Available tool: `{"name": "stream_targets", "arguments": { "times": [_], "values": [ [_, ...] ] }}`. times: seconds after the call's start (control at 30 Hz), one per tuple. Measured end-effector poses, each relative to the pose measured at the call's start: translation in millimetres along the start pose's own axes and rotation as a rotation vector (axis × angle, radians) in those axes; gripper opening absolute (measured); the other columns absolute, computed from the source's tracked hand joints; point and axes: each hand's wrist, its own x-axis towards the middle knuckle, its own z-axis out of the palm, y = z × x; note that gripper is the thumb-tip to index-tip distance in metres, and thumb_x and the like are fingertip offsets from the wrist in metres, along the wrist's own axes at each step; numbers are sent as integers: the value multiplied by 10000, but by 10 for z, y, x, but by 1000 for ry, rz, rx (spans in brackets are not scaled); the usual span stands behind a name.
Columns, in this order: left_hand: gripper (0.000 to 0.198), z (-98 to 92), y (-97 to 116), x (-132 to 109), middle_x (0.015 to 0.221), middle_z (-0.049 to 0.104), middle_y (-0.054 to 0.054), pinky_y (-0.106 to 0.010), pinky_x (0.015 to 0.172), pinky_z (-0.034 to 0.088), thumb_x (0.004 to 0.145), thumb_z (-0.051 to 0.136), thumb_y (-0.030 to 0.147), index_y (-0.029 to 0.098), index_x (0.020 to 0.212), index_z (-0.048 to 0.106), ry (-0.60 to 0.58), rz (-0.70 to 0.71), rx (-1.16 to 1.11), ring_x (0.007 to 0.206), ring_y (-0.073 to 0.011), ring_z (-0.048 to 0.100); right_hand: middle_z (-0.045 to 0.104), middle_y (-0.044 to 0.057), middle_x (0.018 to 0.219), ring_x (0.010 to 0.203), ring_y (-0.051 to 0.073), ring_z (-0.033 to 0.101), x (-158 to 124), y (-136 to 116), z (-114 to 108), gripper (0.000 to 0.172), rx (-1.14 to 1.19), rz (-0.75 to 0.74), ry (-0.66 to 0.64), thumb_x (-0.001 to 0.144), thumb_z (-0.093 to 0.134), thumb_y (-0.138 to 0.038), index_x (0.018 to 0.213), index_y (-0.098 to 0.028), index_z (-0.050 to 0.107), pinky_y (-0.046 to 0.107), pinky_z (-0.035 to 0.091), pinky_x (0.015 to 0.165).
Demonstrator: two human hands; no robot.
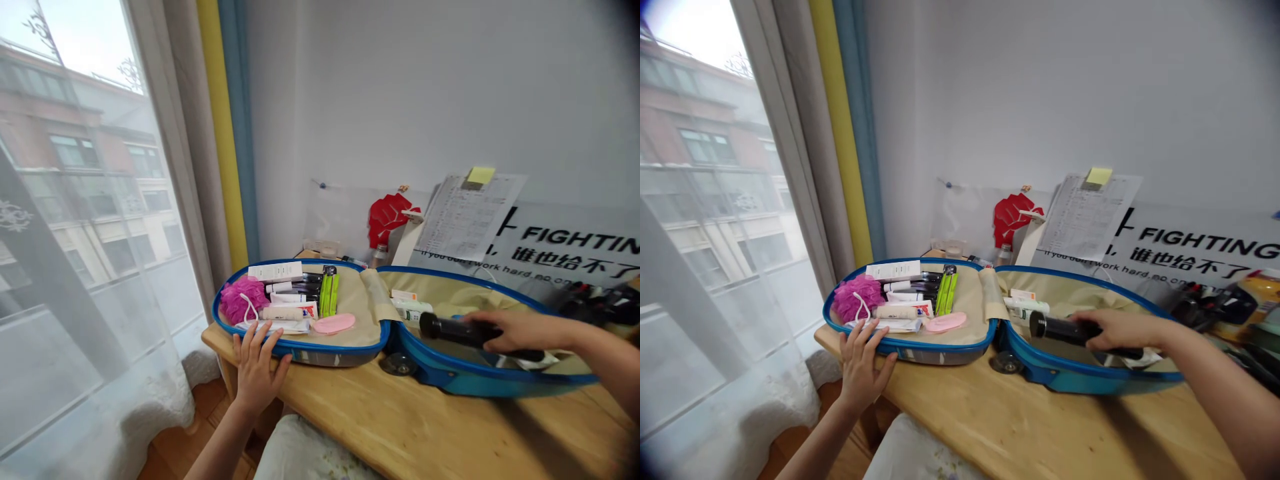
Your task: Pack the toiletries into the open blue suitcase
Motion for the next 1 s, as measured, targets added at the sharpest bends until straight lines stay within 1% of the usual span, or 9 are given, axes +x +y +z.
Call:
{"name": "stream_targets", "arguments": {
  "times": [0.1, 0.2, 0.3, 0.4, 0.57, 0.63, 0.73, 0.87, 1.0],
  "values": [
    [474, 1, 1, 2, 1301, 553, -115, -529, 1147, 105, 858, 543, 286, 228, 1325, 485, 4, 4, -3, 1348, -294, 346, 675, 75, 1159, 1041, 253, 641, 2, -130, -315, 473, 177, -91, -114, 673, 572, -493, 1105, -327, 667, 336, 483, 906],
    [481, -4, 0, 7, 1307, 549, -118, -530, 1146, 104, 857, 546, 284, 224, 1329, 479, -3, 4, -3, 1349, -294, 342, 645, 96, 1206, 1029, 271, 638, 76, -579, -433, 613, 253, -226, -71, 774, 483, -576, 1296, -260, 545, 371, 503, 872],
    [479, -14, -5, 16, 1312, 544, -123, -531, 1146, 98, 859, 543, 291, 215, 1327, 477, -11, 14, 7, 1358, -296, 329, 623, 73, 1241, 1087, 258, 604, 229, -1245, -294, 612, 209, -431, -13, 794, 493, -564, 1311, -240, 534, 367, 462, 943],
    [480, -17, -11, 26, 1315, 541, -132, -528, 1146, 97, 866, 539, 295, 206, 1331, 459, -8, 34, 15, 1371, -291, 311, 605, 55, 1265, 1132, 224, 571, 420, -1898, -12, 500, 214, -591, -31, 795, 539, -420, 1263, -247, 572, 343, 421, 993],
    [665, -30, -23, 50, 1374, 484, -176, -538, 1132, 147, 869, 555, 298, 169, 1447, 254, 44, 68, -18, 1394, -286, 281, 578, 153, 1273, 1116, 257, 569, 654, -2627, 329, 665, 225, -711, -50, 711, 609, -254, 1350, -116, 485, 360, 429, 969],
    [706, -70, -34, 89, 1418, 431, -192, -542, 1128, 153, 874, 548, 314, 162, 1468, 198, 81, 76, -27, 1406, -294, 255, 572, 153, 1285, 1111, 269, 569, 692, -2781, 377, 747, 244, -743, -56, 697, 639, -268, 1395, -111, 424, 373, 431, 959],
    [641, -164, -61, 207, 1455, 388, -181, -548, 1131, 127, 887, 502, 358, 174, 1454, 266, 64, 55, -9, 1411, -318, 233, 585, 120, 1282, 1081, 266, 584, 708, -2883, 408, 846, 286, -786, -70, 676, 696, -326, 1432, -140, 363, 375, 437, 937],
    [514, -239, -95, 427, 1428, 439, -149, -532, 1140, 99, 909, 430, 374, 185, 1387, 411, -26, -2, 25, 1398, -319, 258, 598, 90, 1270, 1044, 241, 604, 714, -2862, 460, 946, 354, -805, -77, 649, 738, -364, 1460, -166, 295, 344, 451, 894],
    [464, -193, -86, 594, 1372, 512, -136, -523, 1142, 82, 928, 377, 362, 175, 1341, 479, -56, 15, 35, 1370, -307, 314, 606, 87, 1262, 1038, 230, 617, 733, -2819, 555, 973, 408, -800, -84, 667, 727, -386, 1479, -168, 238, 323, 460, 868]
  ]
}}
